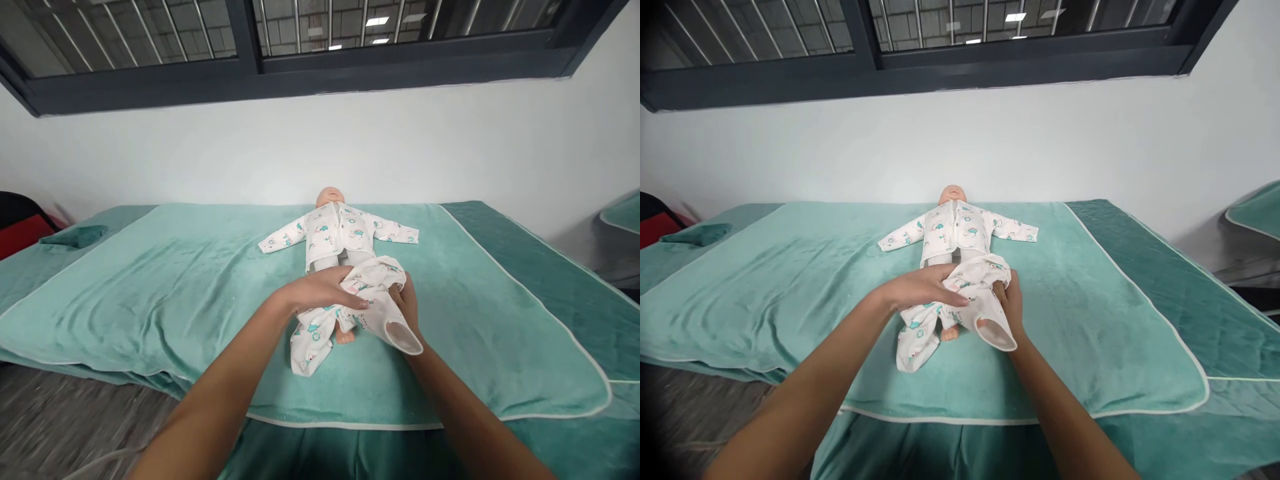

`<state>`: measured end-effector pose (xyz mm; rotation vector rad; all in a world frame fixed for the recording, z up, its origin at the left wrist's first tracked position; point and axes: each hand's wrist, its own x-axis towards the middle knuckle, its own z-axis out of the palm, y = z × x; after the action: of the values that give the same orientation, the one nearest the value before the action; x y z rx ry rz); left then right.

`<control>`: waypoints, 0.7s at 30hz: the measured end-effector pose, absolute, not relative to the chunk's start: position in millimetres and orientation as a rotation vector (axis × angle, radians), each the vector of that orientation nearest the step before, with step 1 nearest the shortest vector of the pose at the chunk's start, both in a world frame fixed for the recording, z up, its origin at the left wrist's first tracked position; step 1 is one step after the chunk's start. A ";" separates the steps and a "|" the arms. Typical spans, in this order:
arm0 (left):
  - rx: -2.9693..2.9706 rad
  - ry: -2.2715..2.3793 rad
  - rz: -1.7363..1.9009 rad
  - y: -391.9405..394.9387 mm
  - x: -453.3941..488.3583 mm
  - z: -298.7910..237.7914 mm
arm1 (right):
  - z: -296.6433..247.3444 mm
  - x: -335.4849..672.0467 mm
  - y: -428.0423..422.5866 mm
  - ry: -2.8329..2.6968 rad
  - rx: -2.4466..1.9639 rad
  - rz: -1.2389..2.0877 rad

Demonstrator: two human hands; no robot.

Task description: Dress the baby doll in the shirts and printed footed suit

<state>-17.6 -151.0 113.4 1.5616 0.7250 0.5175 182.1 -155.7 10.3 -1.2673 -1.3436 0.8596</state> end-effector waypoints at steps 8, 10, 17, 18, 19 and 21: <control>1.891 1.213 0.886 -126.5 -5.8 100.4 | 15.0 175.1 -127.2 -1.244 -1.239 0.636; 1.914 1.314 0.954 -125.6 0.0 91.5 | 15.3 175.5 -119.2 -1.243 -1.261 0.615; 1.966 1.464 1.081 -127.6 1.6 78.2 | 21.0 193.7 -86.6 -1.563 -1.439 0.433; 1.974 1.475 1.102 -127.1 1.7 77.3 | 21.3 196.3 -82.3 -1.601 -1.445 0.406; 1.977 1.484 1.123 -126.2 2.1 76.3 | 21.4 198.0 -79.0 -1.632 -1.446 0.382; 1.971 1.493 1.156 -124.2 3.0 74.6 | 21.8 199.0 -76.2 -1.685 -1.441 0.353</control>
<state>3.0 -124.2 74.6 1.9710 1.4933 1.1563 199.0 -76.2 21.8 -1.4408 -1.6850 0.3526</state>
